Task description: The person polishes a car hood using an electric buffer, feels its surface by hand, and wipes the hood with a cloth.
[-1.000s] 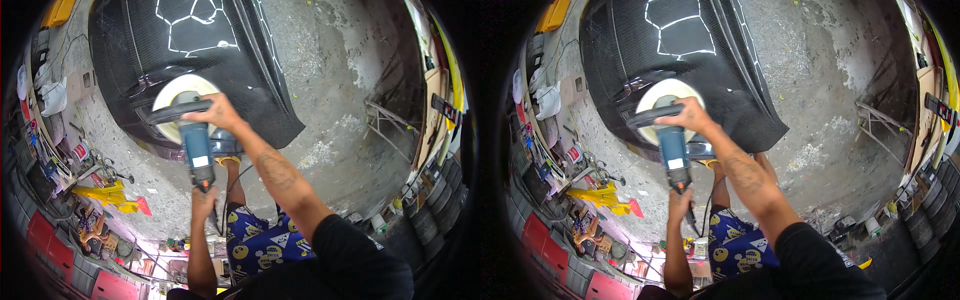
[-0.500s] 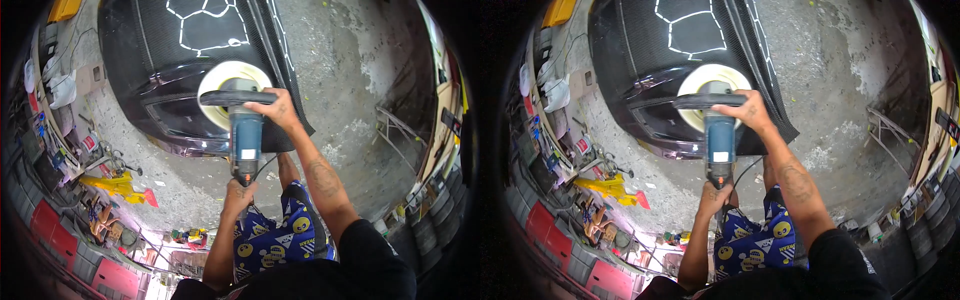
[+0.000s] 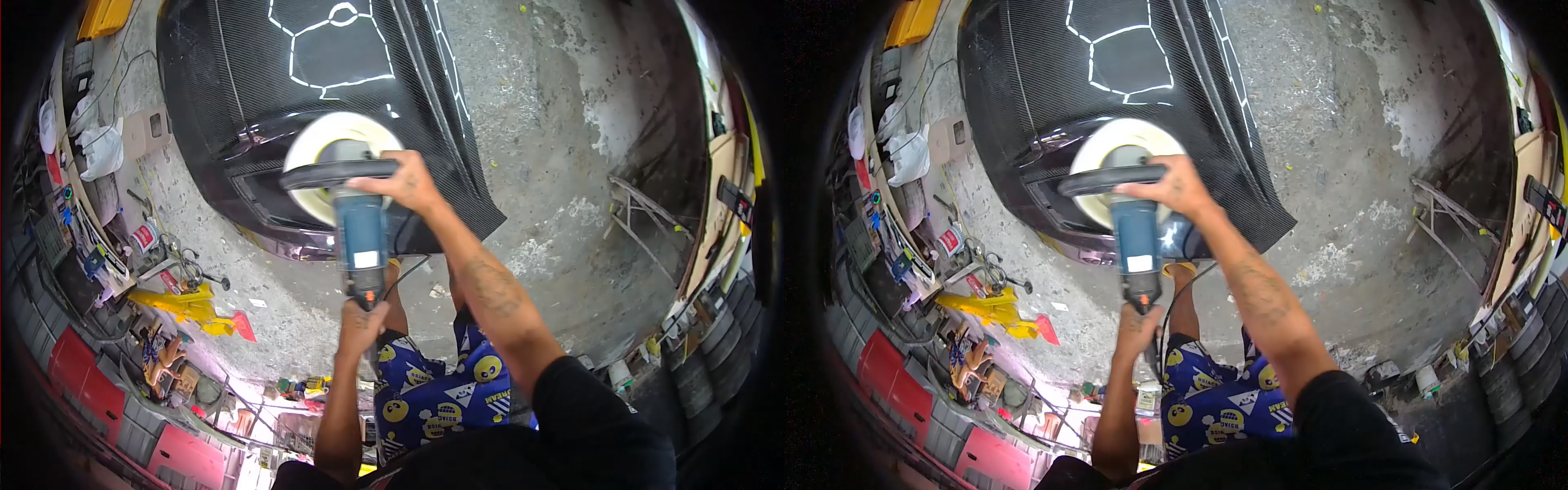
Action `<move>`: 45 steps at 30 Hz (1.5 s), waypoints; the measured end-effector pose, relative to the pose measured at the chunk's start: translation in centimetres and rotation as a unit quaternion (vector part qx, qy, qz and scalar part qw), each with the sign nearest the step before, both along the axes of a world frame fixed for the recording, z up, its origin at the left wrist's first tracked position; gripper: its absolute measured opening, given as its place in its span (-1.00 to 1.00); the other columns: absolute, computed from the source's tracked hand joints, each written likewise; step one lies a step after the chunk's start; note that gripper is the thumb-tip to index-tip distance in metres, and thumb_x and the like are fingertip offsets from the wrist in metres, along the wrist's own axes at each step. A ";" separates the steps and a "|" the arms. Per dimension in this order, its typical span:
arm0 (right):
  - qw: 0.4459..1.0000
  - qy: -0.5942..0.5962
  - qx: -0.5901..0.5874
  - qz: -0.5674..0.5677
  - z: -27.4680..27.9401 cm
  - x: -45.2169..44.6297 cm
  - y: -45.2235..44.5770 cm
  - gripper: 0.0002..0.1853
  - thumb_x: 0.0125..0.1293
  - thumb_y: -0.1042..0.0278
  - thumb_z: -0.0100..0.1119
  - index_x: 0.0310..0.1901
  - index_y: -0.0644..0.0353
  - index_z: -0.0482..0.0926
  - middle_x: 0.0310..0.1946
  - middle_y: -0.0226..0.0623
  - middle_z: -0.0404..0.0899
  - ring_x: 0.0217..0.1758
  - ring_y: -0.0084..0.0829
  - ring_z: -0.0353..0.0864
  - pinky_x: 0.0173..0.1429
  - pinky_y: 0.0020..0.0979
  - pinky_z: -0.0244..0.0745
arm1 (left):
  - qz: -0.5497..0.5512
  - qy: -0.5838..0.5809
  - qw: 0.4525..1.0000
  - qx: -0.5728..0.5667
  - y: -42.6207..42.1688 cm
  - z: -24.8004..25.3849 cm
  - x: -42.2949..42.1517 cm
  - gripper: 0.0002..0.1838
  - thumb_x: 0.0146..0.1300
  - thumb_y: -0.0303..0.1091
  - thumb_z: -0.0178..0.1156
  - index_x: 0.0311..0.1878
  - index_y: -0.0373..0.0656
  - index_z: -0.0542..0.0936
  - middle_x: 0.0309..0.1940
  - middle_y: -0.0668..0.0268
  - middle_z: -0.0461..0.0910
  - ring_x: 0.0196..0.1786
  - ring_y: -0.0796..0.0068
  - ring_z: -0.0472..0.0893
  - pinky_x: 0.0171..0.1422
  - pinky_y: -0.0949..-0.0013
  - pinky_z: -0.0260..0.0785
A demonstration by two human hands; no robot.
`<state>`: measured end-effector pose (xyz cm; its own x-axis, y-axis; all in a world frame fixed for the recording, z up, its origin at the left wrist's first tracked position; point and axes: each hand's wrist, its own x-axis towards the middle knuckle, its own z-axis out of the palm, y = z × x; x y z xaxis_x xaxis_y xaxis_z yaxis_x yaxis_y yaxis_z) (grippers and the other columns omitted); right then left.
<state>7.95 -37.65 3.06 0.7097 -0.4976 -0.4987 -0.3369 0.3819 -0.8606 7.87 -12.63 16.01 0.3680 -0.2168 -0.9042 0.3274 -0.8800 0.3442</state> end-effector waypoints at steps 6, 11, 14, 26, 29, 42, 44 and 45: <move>0.997 0.066 -0.020 -0.040 2.2 -8.1 -4.9 -0.59 -0.01 0.09 0.63 -0.45 0.31 0.70 -0.54 -0.43 0.61 -0.45 -0.64 0.52 -0.31 -0.54 0.43 | -0.086 -0.044 0.992 -0.086 -2.1 -2.7 -6.0 -0.74 0.20 -0.35 0.27 -0.55 -0.27 0.55 -0.73 0.32 0.53 -0.67 0.51 0.54 -0.53 0.35 0.34; 0.996 0.051 -0.031 -0.063 1.8 -8.1 -5.0 -0.59 -0.01 0.10 0.63 -0.48 0.31 0.67 -0.56 -0.45 0.59 -0.46 -0.66 0.50 -0.33 -0.54 0.41 | -0.088 0.015 0.996 -0.004 -4.7 -1.0 -4.1 -0.72 0.11 -0.29 0.33 -0.37 -0.40 0.61 -0.50 0.01 0.67 -0.43 0.03 0.66 -0.18 0.12 0.49; 0.996 0.040 -0.047 -0.063 1.5 -7.9 -5.8 -0.64 0.02 0.14 0.61 -0.48 0.29 0.68 -0.57 -0.47 0.58 -0.47 -0.67 0.49 -0.34 -0.54 0.40 | -0.084 0.006 0.996 -0.020 -4.9 -1.7 -3.6 -0.69 0.11 -0.26 0.34 -0.40 -0.40 0.61 -0.51 -0.03 0.67 -0.44 0.03 0.67 -0.19 0.13 0.49; 0.998 0.048 -0.038 -0.032 1.2 -12.8 -0.9 -0.62 0.01 0.14 0.60 -0.47 0.26 0.62 -0.55 -0.51 0.50 -0.40 -0.67 0.44 -0.30 -0.51 0.36 | -0.118 -0.095 0.980 -0.129 1.5 -1.6 -8.6 -0.73 0.16 -0.27 0.30 -0.47 -0.31 0.57 -0.63 0.17 0.61 -0.62 0.41 0.60 -0.46 0.28 0.40; 0.997 0.065 -0.038 -0.021 1.6 -13.6 -0.3 -0.63 -0.01 0.16 0.60 -0.51 0.25 0.60 -0.56 -0.50 0.50 -0.42 -0.66 0.43 -0.31 -0.50 0.35 | -0.121 -0.110 0.977 -0.137 1.5 -1.8 -9.2 -0.71 0.17 -0.26 0.33 -0.47 -0.32 0.57 -0.61 0.14 0.63 -0.62 0.39 0.60 -0.46 0.27 0.41; 0.996 0.050 -0.067 -0.001 1.1 -14.5 -1.0 -0.62 0.00 0.13 0.62 -0.48 0.26 0.64 -0.54 -0.53 0.52 -0.41 -0.70 0.44 -0.32 -0.50 0.37 | -0.108 -0.058 0.992 -0.042 1.5 -1.4 -12.8 -0.58 0.09 -0.13 0.41 -0.26 -0.39 0.67 -0.40 -0.16 0.68 -0.21 -0.18 0.73 -0.15 -0.01 0.55; 0.996 0.077 -0.033 0.026 2.1 -16.5 0.2 -0.61 0.00 0.13 0.62 -0.43 0.30 0.66 -0.52 -0.51 0.55 -0.39 -0.69 0.45 -0.29 -0.51 0.40 | -0.088 -0.055 0.994 -0.046 1.8 -1.0 -14.3 -0.58 0.10 -0.13 0.41 -0.27 -0.39 0.66 -0.42 -0.17 0.67 -0.22 -0.21 0.72 -0.19 -0.03 0.53; 0.996 0.073 -0.047 0.027 2.2 -16.5 0.2 -0.61 0.00 0.13 0.62 -0.43 0.31 0.67 -0.51 -0.50 0.56 -0.38 -0.69 0.46 -0.28 -0.51 0.41 | -0.059 -0.065 0.994 -0.059 1.5 -0.6 -14.9 -0.59 0.11 -0.14 0.41 -0.30 -0.40 0.65 -0.43 -0.18 0.67 -0.23 -0.23 0.71 -0.20 -0.04 0.51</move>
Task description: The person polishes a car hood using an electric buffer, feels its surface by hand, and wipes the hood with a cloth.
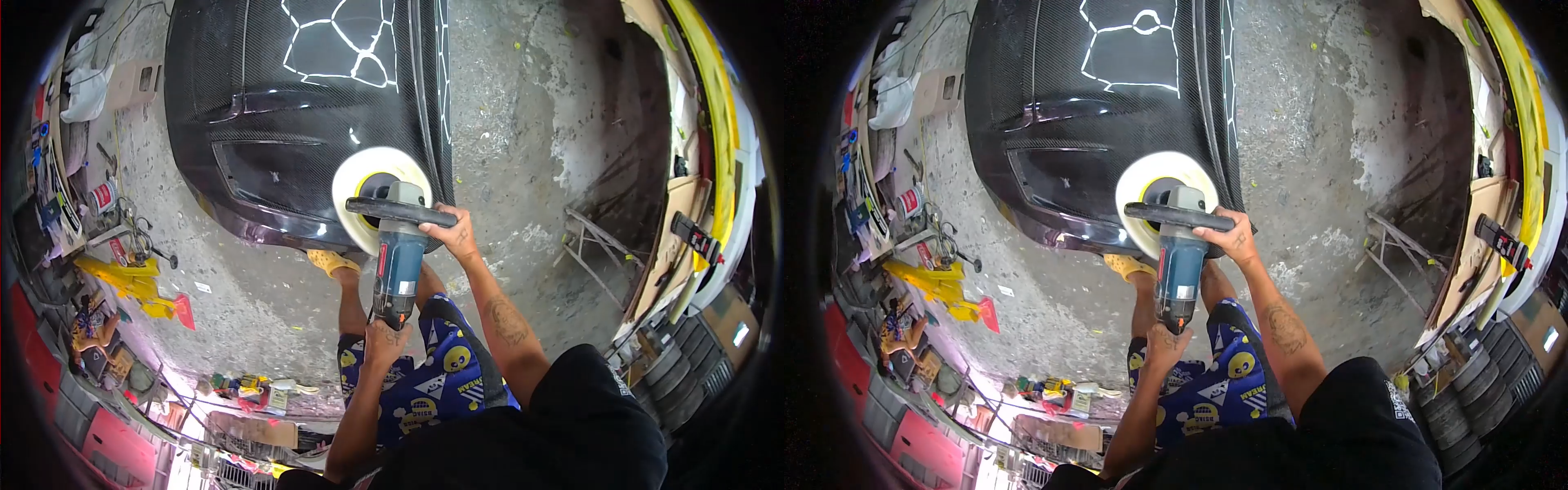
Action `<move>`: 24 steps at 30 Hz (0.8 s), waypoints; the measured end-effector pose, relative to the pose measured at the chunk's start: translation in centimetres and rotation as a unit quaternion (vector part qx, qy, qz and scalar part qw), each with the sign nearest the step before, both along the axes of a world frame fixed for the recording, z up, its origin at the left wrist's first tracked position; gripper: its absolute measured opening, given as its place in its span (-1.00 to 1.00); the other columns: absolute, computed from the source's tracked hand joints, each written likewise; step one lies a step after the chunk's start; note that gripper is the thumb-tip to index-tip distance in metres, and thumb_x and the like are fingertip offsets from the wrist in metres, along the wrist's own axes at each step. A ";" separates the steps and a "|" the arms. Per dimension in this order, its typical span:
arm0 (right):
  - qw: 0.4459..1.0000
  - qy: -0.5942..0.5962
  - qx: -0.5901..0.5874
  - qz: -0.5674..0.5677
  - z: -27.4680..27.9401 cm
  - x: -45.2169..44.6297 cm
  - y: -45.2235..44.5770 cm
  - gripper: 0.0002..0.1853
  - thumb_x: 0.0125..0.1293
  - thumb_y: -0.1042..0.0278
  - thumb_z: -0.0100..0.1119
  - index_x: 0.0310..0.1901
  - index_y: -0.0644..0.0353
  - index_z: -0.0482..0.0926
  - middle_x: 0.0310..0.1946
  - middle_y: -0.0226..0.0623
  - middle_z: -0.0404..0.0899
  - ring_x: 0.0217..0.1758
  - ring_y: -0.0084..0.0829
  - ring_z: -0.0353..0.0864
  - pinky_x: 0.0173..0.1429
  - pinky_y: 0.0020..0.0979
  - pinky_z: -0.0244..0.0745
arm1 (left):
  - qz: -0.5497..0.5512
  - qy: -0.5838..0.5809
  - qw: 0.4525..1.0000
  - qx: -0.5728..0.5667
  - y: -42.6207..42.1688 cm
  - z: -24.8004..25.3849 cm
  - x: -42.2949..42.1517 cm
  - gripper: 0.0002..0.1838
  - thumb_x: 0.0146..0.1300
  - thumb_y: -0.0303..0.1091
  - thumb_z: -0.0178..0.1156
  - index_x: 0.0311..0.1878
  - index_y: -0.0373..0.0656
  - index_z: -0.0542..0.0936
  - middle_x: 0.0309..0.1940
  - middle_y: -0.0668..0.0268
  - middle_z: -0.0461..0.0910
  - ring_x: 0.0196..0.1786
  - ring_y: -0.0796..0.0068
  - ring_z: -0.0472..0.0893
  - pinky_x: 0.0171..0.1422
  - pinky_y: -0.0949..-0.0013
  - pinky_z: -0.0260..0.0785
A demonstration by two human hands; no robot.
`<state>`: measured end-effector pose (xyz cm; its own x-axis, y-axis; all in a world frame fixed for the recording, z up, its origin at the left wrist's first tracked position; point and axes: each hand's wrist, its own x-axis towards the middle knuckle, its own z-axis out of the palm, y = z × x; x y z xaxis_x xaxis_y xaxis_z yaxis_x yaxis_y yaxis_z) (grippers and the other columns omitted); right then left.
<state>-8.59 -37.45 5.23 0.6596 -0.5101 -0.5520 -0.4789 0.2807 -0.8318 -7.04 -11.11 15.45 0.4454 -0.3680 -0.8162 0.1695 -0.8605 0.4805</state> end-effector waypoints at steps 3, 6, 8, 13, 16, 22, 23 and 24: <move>1.000 0.005 -0.017 0.016 -0.5 1.8 -1.6 -0.56 -0.02 0.08 0.62 -0.35 0.34 0.72 -0.45 -0.42 0.65 -0.35 -0.62 0.56 -0.25 -0.47 0.48 | 0.028 -0.046 0.995 -0.078 -1.5 -0.3 0.7 -0.56 0.13 -0.09 0.39 -0.34 -0.41 0.64 -0.44 -0.19 0.66 -0.23 -0.24 0.70 -0.20 -0.04 0.50; 0.998 -0.030 -0.040 0.023 -0.9 7.2 -5.3 -0.37 0.01 -0.04 0.60 -0.16 0.47 0.71 -0.36 -0.19 0.73 -0.32 -0.44 0.68 -0.18 -0.42 0.58 | 0.024 -0.025 0.999 -0.018 -4.4 -3.5 4.0 -0.53 0.14 -0.05 0.33 -0.33 -0.42 0.65 -0.44 -0.21 0.66 -0.22 -0.22 0.71 -0.15 -0.01 0.50; 0.996 -0.015 -0.070 0.049 -0.4 9.9 -7.1 -0.42 0.05 -0.01 0.58 -0.18 0.45 0.72 -0.37 -0.23 0.73 -0.33 -0.44 0.68 -0.19 -0.42 0.58 | 0.052 -0.030 0.997 -0.040 -6.1 -3.7 6.4 -0.56 0.14 -0.07 0.29 -0.34 -0.40 0.66 -0.47 -0.19 0.65 -0.25 -0.18 0.72 -0.16 0.02 0.51; 0.997 -0.027 -0.070 0.026 -0.6 6.0 -1.5 -0.46 0.06 -0.01 0.57 -0.17 0.39 0.74 -0.37 -0.27 0.73 -0.32 -0.48 0.66 -0.16 -0.42 0.56 | 0.064 -0.020 0.996 -0.055 -0.7 -4.9 2.1 -0.59 0.09 -0.13 0.32 -0.27 -0.38 0.68 -0.35 -0.24 0.67 -0.18 -0.19 0.72 -0.13 -0.03 0.54; 0.994 0.023 -0.109 0.018 -0.4 -0.7 4.5 -0.49 0.05 -0.01 0.55 -0.20 0.35 0.75 -0.39 -0.33 0.71 -0.30 -0.52 0.63 -0.16 -0.45 0.53 | 0.088 -0.033 0.994 -0.063 4.5 -1.8 -1.4 -0.63 0.07 -0.15 0.33 -0.28 -0.35 0.68 -0.38 -0.19 0.68 -0.21 -0.17 0.73 -0.16 -0.01 0.55; 0.992 0.009 -0.128 -0.006 1.4 -1.4 8.7 -0.58 0.09 0.12 0.54 -0.23 0.37 0.74 -0.43 -0.41 0.67 -0.31 -0.61 0.59 -0.20 -0.48 0.49 | 0.049 0.024 0.999 0.002 8.3 -2.5 -2.8 -0.53 0.10 -0.06 0.34 -0.13 -0.33 0.69 -0.23 -0.23 0.69 -0.03 -0.23 0.69 0.00 -0.03 0.55; 0.993 -0.002 -0.119 0.008 0.9 -0.2 8.1 -0.57 0.08 0.10 0.55 -0.23 0.37 0.74 -0.44 -0.40 0.68 -0.33 -0.61 0.60 -0.21 -0.48 0.50 | 0.052 0.019 0.998 -0.023 8.1 -3.3 -2.0 -0.52 0.10 -0.06 0.35 -0.13 -0.34 0.69 -0.23 -0.23 0.69 -0.03 -0.22 0.69 -0.02 -0.02 0.55; 0.994 -0.012 -0.111 0.023 0.2 1.4 7.2 -0.55 0.08 0.08 0.56 -0.23 0.38 0.74 -0.45 -0.39 0.68 -0.34 -0.60 0.60 -0.22 -0.47 0.50 | 0.057 0.014 0.997 -0.048 7.9 -4.1 -1.1 -0.52 0.09 -0.06 0.35 -0.14 -0.35 0.69 -0.24 -0.23 0.69 -0.04 -0.21 0.70 -0.03 -0.02 0.55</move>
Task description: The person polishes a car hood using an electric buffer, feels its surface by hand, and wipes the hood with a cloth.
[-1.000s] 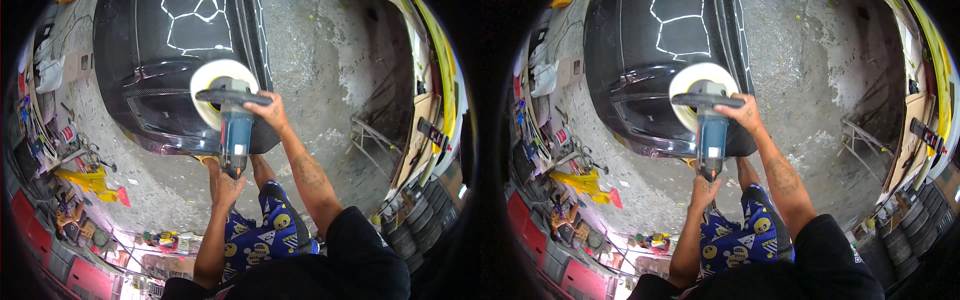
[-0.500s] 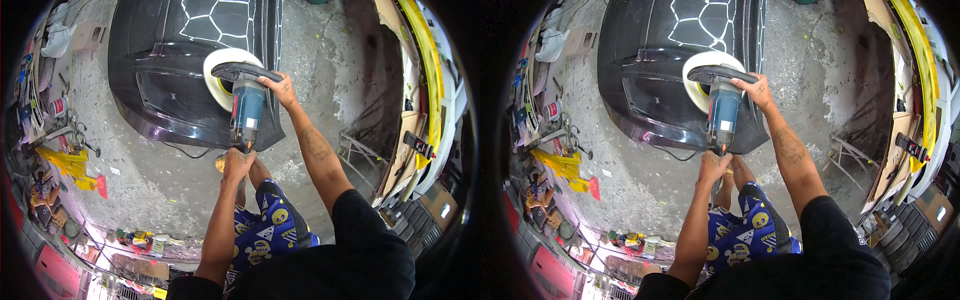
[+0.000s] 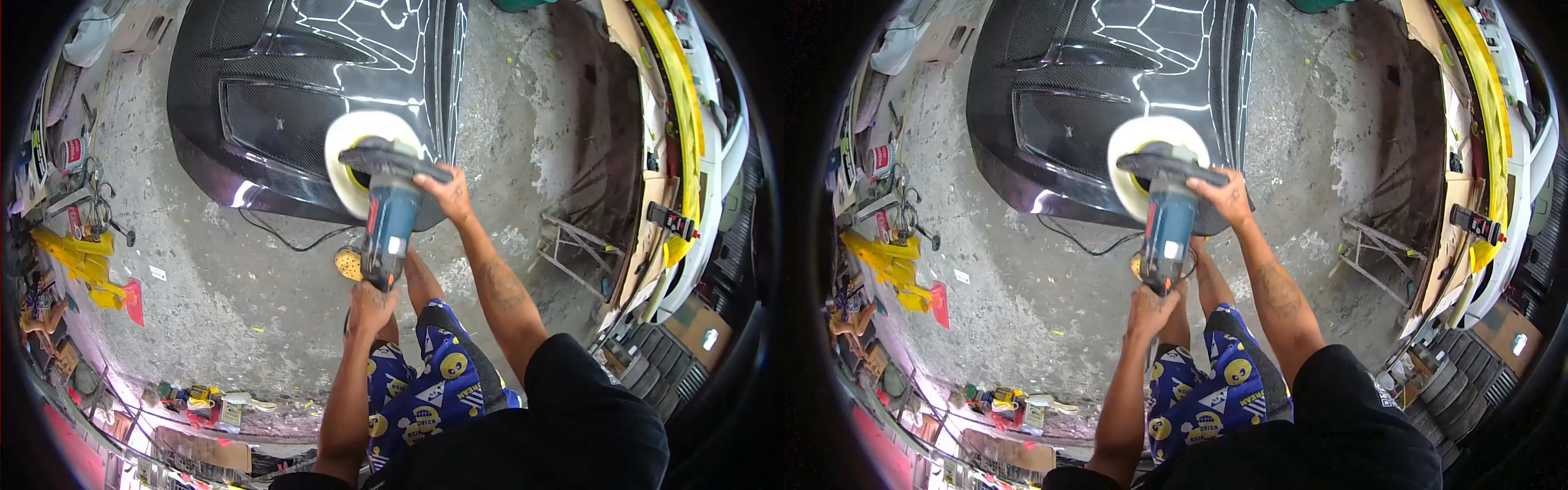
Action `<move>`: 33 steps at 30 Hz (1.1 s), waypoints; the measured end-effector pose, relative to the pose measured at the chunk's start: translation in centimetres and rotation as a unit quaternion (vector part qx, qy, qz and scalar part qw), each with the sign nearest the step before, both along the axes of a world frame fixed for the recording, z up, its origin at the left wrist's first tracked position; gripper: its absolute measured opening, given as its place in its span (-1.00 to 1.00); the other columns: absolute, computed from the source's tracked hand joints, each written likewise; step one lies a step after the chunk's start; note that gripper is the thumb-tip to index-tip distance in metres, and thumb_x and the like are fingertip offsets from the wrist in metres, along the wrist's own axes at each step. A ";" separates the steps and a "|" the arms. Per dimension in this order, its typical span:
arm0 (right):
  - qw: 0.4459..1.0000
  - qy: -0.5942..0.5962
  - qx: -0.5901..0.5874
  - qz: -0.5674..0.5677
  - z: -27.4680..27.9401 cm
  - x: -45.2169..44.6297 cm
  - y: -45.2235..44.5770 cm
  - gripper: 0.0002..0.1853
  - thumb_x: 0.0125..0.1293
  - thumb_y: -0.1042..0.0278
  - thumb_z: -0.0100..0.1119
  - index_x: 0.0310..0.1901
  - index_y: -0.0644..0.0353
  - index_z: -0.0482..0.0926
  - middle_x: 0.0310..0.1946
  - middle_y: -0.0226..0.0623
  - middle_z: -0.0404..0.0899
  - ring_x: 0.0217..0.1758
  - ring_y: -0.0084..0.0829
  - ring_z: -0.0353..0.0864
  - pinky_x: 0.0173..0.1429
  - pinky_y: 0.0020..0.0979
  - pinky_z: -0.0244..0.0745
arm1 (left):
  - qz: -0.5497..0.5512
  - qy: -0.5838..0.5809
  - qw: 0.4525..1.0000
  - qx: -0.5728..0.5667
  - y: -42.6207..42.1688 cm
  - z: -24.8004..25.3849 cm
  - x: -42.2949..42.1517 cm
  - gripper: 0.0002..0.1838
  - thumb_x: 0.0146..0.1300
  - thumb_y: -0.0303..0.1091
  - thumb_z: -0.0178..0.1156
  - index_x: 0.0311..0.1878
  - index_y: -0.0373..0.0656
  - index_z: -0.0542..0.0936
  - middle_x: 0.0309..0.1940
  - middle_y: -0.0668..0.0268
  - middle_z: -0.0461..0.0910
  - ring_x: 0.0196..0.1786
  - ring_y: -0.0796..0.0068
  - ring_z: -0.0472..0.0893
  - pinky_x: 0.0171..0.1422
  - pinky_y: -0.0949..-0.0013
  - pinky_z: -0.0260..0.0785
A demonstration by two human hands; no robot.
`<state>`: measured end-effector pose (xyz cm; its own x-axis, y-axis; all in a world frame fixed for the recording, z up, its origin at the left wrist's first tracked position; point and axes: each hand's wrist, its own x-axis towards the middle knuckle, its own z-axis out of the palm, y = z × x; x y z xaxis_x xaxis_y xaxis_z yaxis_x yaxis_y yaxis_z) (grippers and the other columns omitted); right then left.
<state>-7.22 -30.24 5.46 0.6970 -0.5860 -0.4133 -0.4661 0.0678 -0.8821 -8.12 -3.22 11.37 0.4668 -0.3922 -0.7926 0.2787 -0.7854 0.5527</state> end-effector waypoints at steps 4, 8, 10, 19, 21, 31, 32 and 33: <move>0.998 0.008 0.023 0.062 -0.6 5.1 -0.8 -0.54 0.12 0.08 0.54 -0.18 0.39 0.73 -0.38 -0.34 0.71 -0.28 -0.56 0.63 -0.13 -0.48 0.53 | 0.031 -0.067 0.997 0.014 0.2 -2.5 2.5 -0.52 0.07 -0.07 0.38 -0.19 -0.40 0.69 -0.32 -0.17 0.71 -0.14 -0.12 0.74 -0.08 0.01 0.56; 0.998 -0.037 0.020 0.052 -1.0 6.0 0.8 -0.59 0.06 0.07 0.59 -0.33 0.31 0.74 -0.48 -0.44 0.66 -0.38 -0.61 0.57 -0.26 -0.50 0.46 | 0.056 -0.063 0.996 0.007 0.5 -2.5 3.5 -0.61 0.09 -0.16 0.38 -0.22 -0.37 0.70 -0.35 -0.11 0.73 -0.21 0.00 0.78 -0.15 0.10 0.57; 0.999 -0.013 0.007 0.030 -0.1 3.9 -0.1 -0.60 0.08 0.09 0.57 -0.29 0.32 0.75 -0.46 -0.44 0.66 -0.37 -0.62 0.57 -0.24 -0.50 0.46 | 0.040 -0.055 0.997 0.031 -0.3 -2.2 3.2 -0.60 0.07 -0.16 0.37 -0.25 -0.38 0.69 -0.35 -0.11 0.73 -0.21 0.01 0.78 -0.13 0.09 0.56; 1.000 0.010 0.014 -0.002 -0.8 -2.6 -3.4 -0.58 0.09 0.05 0.56 -0.25 0.29 0.76 -0.44 -0.42 0.67 -0.37 -0.63 0.57 -0.24 -0.51 0.47 | 0.025 -0.032 0.999 0.027 -3.4 -1.9 -1.1 -0.59 0.05 -0.11 0.36 -0.29 -0.35 0.70 -0.38 -0.21 0.68 -0.21 -0.20 0.72 -0.12 0.01 0.55; 0.997 0.033 0.018 0.063 -1.4 0.8 -1.3 -0.54 0.03 0.01 0.59 -0.28 0.30 0.75 -0.45 -0.37 0.67 -0.36 -0.59 0.58 -0.23 -0.49 0.48 | 0.056 -0.051 0.996 0.051 -0.9 -2.5 -1.5 -0.62 0.06 -0.14 0.36 -0.29 -0.35 0.70 -0.39 -0.15 0.70 -0.27 -0.07 0.75 -0.17 0.05 0.54; 0.996 0.024 0.017 0.088 -0.3 3.1 -0.9 -0.49 -0.06 -0.04 0.62 -0.39 0.33 0.71 -0.51 -0.30 0.64 -0.39 -0.54 0.58 -0.23 -0.41 0.50 | 0.078 -0.027 0.995 0.051 -0.7 -2.6 -1.6 -0.67 0.12 -0.17 0.37 -0.37 -0.33 0.67 -0.57 0.14 0.65 -0.48 0.35 0.66 -0.34 0.18 0.45; 0.995 0.040 0.006 0.086 0.1 1.6 -2.3 -0.51 -0.03 -0.03 0.61 -0.44 0.32 0.69 -0.54 -0.32 0.63 -0.42 -0.58 0.56 -0.27 -0.43 0.49 | 0.062 -0.013 0.998 0.028 -1.2 -2.4 -2.1 -0.67 0.11 -0.18 0.37 -0.33 -0.34 0.68 -0.52 0.07 0.67 -0.45 0.27 0.69 -0.29 0.17 0.48; 0.997 0.036 -0.006 0.071 -0.7 -0.3 -3.4 -0.52 -0.01 -0.02 0.61 -0.47 0.31 0.67 -0.55 -0.35 0.63 -0.44 -0.60 0.55 -0.29 -0.46 0.48 | 0.049 0.001 0.999 0.004 -1.9 -2.0 -2.5 -0.66 0.10 -0.18 0.38 -0.30 -0.35 0.68 -0.48 0.00 0.69 -0.41 0.19 0.72 -0.25 0.15 0.50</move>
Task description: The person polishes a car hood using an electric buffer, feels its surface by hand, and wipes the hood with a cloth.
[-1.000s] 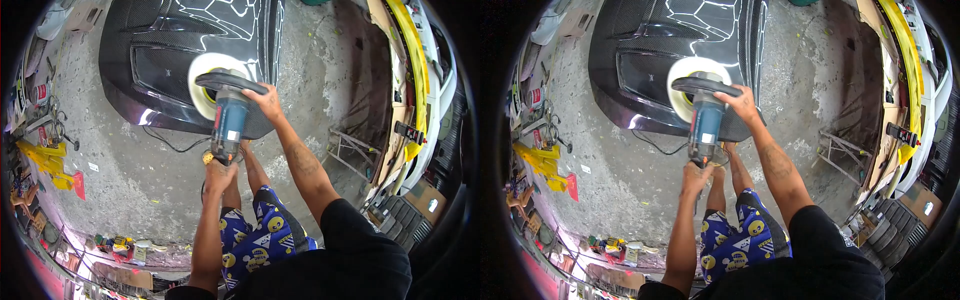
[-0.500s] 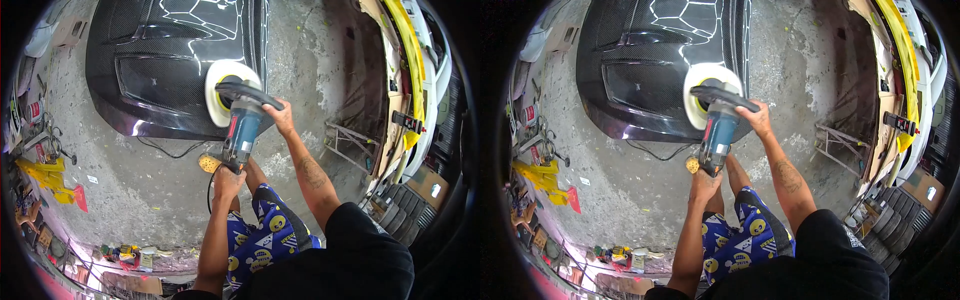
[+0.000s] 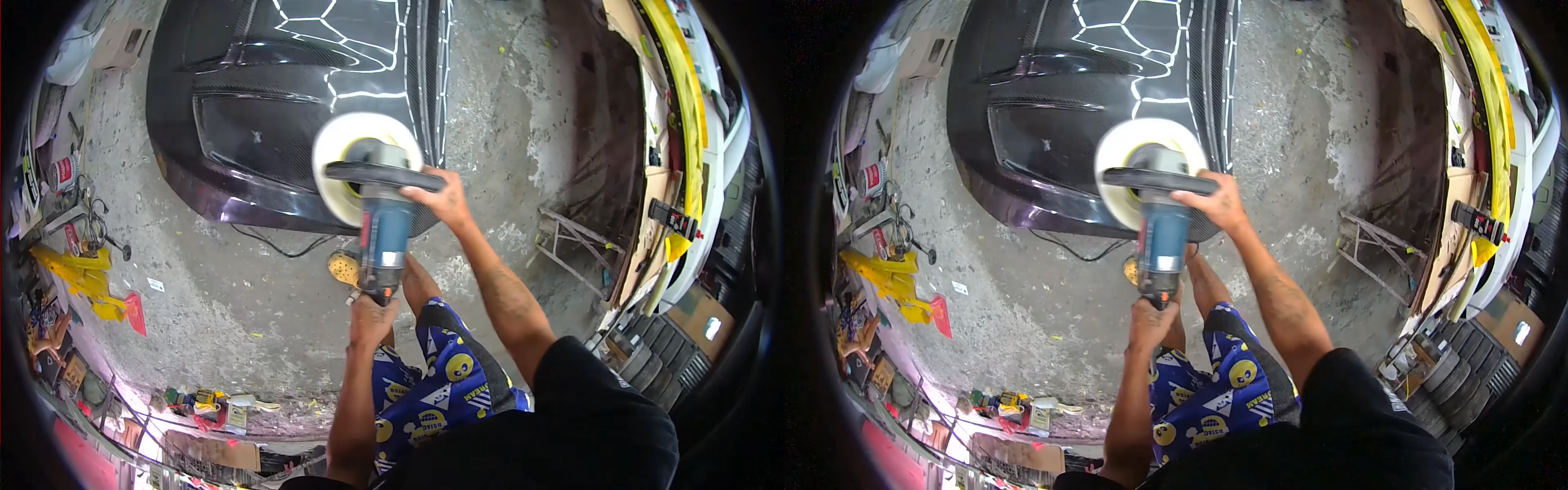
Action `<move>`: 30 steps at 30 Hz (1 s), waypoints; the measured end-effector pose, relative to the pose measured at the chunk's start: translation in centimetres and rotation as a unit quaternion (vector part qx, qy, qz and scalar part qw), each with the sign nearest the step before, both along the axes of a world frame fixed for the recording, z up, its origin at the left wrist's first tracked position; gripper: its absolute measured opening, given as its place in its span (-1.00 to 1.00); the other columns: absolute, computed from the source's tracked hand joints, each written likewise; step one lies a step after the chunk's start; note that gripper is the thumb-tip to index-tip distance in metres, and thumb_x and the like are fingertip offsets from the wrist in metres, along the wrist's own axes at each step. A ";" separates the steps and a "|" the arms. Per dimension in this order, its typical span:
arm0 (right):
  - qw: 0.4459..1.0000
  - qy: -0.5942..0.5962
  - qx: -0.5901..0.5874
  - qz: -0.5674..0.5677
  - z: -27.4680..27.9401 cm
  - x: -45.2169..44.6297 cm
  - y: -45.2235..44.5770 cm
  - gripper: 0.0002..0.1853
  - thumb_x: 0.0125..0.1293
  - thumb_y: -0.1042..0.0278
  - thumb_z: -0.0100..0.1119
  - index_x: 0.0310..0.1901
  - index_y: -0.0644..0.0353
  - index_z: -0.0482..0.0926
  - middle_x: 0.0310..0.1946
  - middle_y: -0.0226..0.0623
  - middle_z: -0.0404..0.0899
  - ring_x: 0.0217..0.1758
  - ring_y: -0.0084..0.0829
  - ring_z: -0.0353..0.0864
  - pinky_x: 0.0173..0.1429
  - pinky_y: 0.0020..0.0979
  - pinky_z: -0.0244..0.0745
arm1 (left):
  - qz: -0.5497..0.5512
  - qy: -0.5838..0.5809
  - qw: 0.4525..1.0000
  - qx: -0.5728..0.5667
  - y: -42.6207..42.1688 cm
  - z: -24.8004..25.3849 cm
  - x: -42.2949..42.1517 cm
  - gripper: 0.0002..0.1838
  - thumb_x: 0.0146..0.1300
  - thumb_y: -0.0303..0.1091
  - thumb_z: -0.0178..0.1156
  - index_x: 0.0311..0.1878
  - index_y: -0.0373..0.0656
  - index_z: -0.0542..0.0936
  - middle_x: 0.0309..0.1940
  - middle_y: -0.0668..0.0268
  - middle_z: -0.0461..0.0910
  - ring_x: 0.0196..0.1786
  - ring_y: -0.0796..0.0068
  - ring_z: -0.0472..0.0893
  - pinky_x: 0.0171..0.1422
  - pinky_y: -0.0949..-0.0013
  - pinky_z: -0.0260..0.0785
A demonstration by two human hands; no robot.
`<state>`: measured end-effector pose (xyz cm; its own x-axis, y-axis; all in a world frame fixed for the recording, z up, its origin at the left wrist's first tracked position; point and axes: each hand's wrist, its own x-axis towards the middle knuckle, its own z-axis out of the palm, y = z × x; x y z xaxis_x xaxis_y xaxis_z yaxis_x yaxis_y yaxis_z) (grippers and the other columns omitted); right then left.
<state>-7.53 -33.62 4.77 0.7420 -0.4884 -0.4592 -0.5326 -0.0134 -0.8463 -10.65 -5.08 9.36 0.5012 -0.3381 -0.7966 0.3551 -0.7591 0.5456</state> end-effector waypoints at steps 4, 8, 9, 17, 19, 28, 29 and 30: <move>1.000 0.010 0.001 -0.001 0.3 -0.7 0.1 -0.63 0.05 0.15 0.58 -0.40 0.33 0.68 -0.54 -0.42 0.61 -0.42 -0.63 0.53 -0.31 -0.48 0.44 | 0.023 -0.121 0.992 0.010 -1.0 1.1 -1.2 -0.71 0.08 -0.28 0.31 -0.28 -0.35 0.64 -0.43 -0.11 0.67 -0.30 -0.17 0.71 -0.21 0.06 0.53; 0.999 0.002 -0.008 0.033 1.7 5.9 2.5 -0.61 0.03 0.14 0.60 -0.45 0.31 0.63 -0.56 -0.43 0.56 -0.43 -0.65 0.48 -0.33 -0.49 0.42 | 0.039 -0.140 0.988 0.052 0.1 0.5 1.6 -0.75 0.10 -0.32 0.28 -0.28 -0.35 0.64 -0.45 -0.12 0.66 -0.32 -0.15 0.71 -0.25 0.05 0.53; 0.999 0.002 -0.008 0.033 2.1 6.9 2.7 -0.60 0.02 0.14 0.61 -0.46 0.30 0.62 -0.57 -0.44 0.55 -0.43 -0.66 0.46 -0.33 -0.49 0.41 | 0.039 -0.132 0.989 0.052 0.2 0.8 2.8 -0.76 0.10 -0.33 0.28 -0.28 -0.35 0.64 -0.46 -0.12 0.65 -0.33 -0.14 0.71 -0.26 0.05 0.53; 0.999 -0.046 0.003 -0.006 1.1 8.0 -2.4 -0.55 -0.01 0.09 0.66 -0.47 0.36 0.65 -0.57 -0.35 0.65 -0.48 -0.64 0.56 -0.37 -0.49 0.50 | 0.014 -0.135 0.991 -0.004 -4.1 0.1 5.5 -0.79 0.15 -0.34 0.30 -0.30 -0.34 0.62 -0.47 -0.07 0.66 -0.36 -0.02 0.73 -0.28 0.12 0.52; 0.999 -0.047 0.014 0.003 1.3 9.8 -2.4 -0.57 0.00 0.11 0.63 -0.46 0.35 0.66 -0.58 -0.38 0.62 -0.48 -0.64 0.55 -0.37 -0.51 0.47 | 0.044 -0.127 0.991 -0.005 -4.5 1.0 7.1 -0.79 0.16 -0.35 0.30 -0.36 -0.35 0.60 -0.51 -0.06 0.65 -0.40 -0.07 0.71 -0.33 0.12 0.51; 0.999 -0.027 0.010 -0.031 2.0 11.5 -5.6 -0.61 0.07 0.13 0.59 -0.42 0.35 0.69 -0.59 -0.39 0.62 -0.51 -0.64 0.53 -0.40 -0.51 0.43 | 0.004 -0.070 0.996 0.057 -7.8 2.8 10.7 -0.71 0.13 -0.31 0.32 -0.27 -0.40 0.61 -0.41 -0.18 0.67 -0.24 -0.18 0.73 -0.23 0.07 0.55; 0.999 -0.033 0.007 -0.040 1.1 10.1 -6.4 -0.62 0.09 0.15 0.58 -0.42 0.36 0.69 -0.58 -0.37 0.64 -0.50 -0.64 0.56 -0.39 -0.51 0.46 | -0.006 -0.078 0.995 0.058 -8.4 2.4 9.5 -0.70 0.13 -0.30 0.33 -0.25 -0.41 0.61 -0.40 -0.19 0.67 -0.21 -0.19 0.72 -0.21 0.06 0.55; 0.998 -0.047 -0.001 -0.048 1.1 9.7 -6.7 -0.63 0.11 0.15 0.56 -0.40 0.38 0.71 -0.56 -0.33 0.68 -0.48 -0.61 0.62 -0.37 -0.50 0.50 | -0.016 -0.088 0.994 0.059 -8.8 2.4 9.4 -0.69 0.12 -0.30 0.33 -0.24 -0.41 0.62 -0.39 -0.20 0.67 -0.17 -0.19 0.72 -0.19 0.05 0.56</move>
<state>2.20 -40.34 5.91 0.7313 -0.5606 -0.3885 -0.4497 0.0320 -0.8926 -1.23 -13.86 11.74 0.6273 -0.2659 -0.7320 0.2362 -0.8307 0.5041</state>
